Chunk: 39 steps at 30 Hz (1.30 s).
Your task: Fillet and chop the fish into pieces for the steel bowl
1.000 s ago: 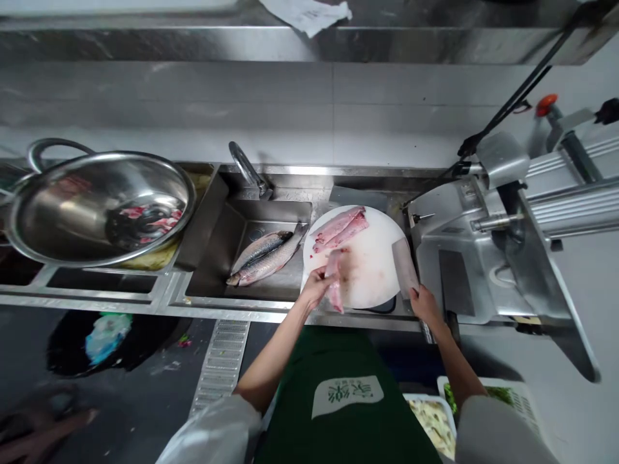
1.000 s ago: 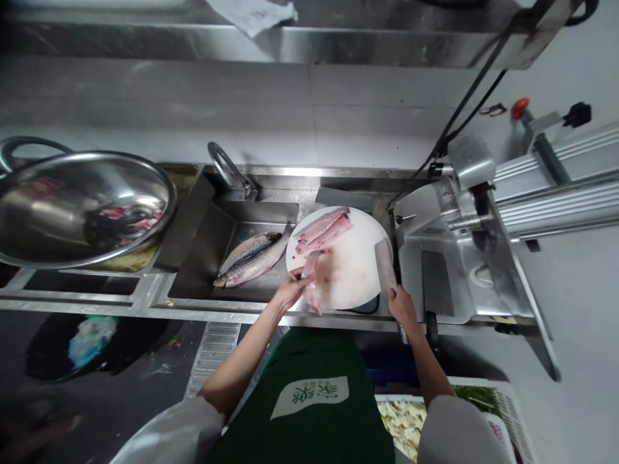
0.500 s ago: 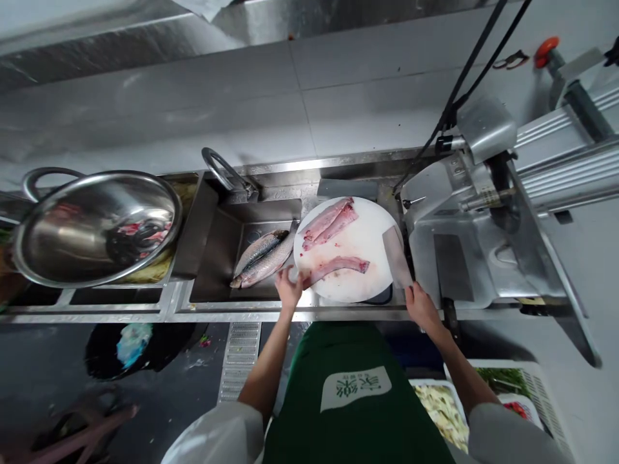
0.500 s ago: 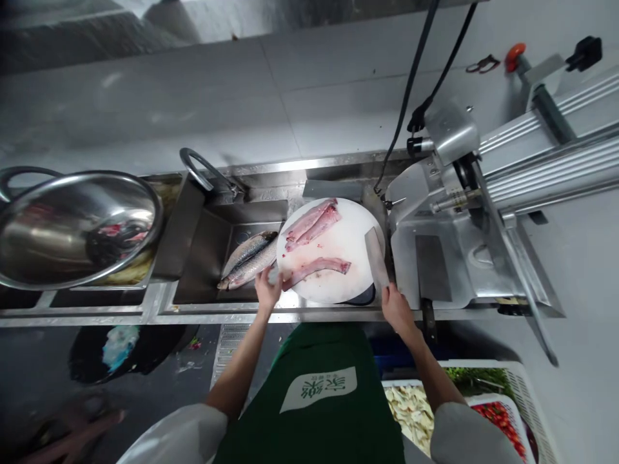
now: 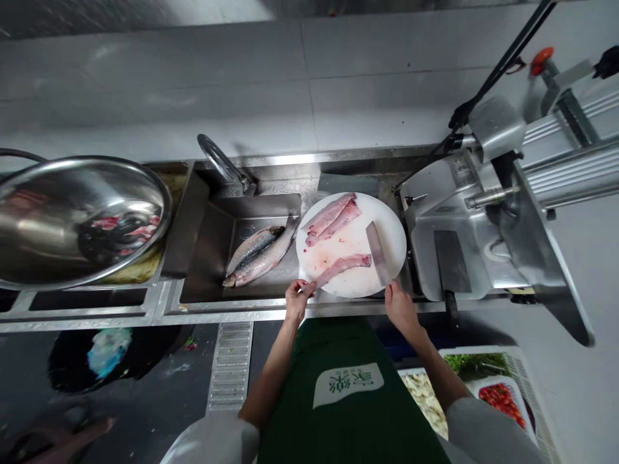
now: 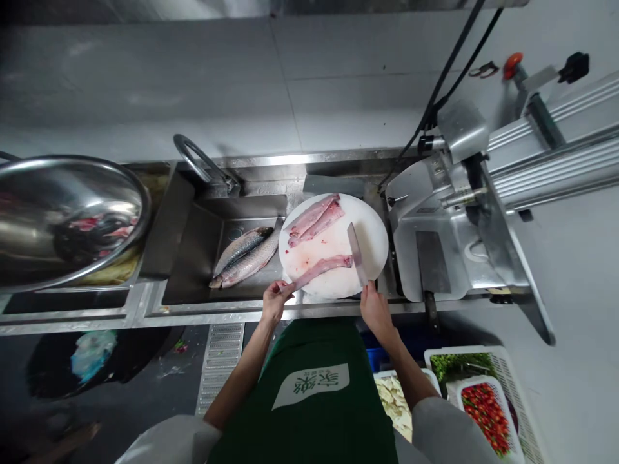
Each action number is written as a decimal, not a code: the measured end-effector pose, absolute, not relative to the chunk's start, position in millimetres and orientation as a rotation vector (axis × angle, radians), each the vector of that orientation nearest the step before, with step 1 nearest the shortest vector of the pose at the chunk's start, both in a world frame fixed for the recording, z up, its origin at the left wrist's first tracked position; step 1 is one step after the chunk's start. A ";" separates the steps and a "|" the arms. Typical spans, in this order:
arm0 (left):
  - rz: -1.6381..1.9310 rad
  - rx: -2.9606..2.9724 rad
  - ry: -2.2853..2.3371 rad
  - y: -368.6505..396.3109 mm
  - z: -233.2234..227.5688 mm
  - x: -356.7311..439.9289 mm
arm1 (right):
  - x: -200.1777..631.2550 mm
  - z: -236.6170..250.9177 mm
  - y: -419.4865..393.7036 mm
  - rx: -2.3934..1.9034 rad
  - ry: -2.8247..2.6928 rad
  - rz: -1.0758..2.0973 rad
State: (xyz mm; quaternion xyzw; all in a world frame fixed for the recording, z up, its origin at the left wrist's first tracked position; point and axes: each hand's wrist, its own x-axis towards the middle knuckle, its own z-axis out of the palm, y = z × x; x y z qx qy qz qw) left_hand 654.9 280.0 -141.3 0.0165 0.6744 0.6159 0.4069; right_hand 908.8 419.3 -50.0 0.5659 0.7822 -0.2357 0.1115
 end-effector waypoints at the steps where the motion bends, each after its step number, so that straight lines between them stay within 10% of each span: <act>1: 1.561 0.065 1.691 268.3 -140.0 655.5 | 904.8 -49.2 416.4 1.644 2.295 -0.696; 39: 1.695 -0.073 1.538 231.0 -145.2 642.7 | 898.4 -45.9 371.8 1.376 2.627 -0.594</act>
